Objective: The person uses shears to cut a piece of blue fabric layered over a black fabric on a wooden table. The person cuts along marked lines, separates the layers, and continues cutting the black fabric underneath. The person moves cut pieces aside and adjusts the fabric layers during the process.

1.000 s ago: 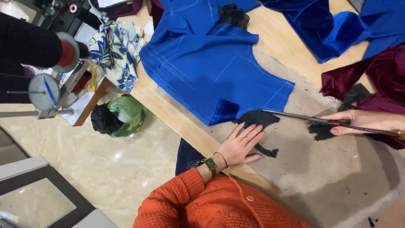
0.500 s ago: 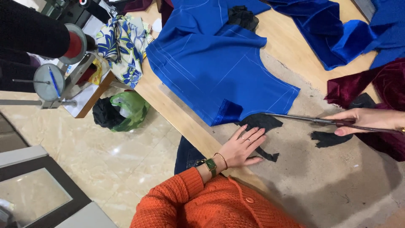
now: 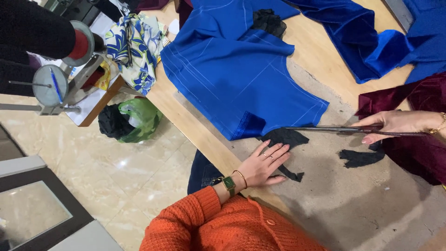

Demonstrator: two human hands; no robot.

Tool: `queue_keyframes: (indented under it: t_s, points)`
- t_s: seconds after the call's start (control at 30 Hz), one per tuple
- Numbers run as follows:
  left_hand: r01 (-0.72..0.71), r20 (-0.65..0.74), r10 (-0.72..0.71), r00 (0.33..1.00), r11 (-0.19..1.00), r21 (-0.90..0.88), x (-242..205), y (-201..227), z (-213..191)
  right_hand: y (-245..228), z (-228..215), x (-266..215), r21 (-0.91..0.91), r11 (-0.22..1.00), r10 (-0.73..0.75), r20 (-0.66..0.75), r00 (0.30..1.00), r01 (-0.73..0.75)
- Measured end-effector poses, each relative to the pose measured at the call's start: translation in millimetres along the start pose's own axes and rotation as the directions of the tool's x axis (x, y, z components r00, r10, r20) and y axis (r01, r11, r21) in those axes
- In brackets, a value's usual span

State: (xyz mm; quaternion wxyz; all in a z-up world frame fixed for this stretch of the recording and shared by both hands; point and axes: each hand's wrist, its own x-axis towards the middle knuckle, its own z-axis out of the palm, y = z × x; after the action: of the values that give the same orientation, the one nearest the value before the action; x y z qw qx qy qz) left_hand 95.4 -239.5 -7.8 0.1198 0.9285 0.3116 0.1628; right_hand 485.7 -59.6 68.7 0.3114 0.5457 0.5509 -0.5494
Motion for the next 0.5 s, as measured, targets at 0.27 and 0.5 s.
queue_keyframes:
  t_s: [0.27, 0.5]
  points:
    - [0.002, -0.014, -0.002, 1.0, 0.999, 0.037, -0.6, 0.1, 2.0, -11.5, -6.0, -4.1, 0.142, 0.989, -0.062, 0.089, 0.994, 0.049]
    - [-0.002, -0.092, 0.0, 0.996, 1.0, -0.021, -1.7, 1.8, 0.9, 5.9, -13.7, 24.0, -0.016, 0.969, -0.243, 0.108, 0.964, 0.246]
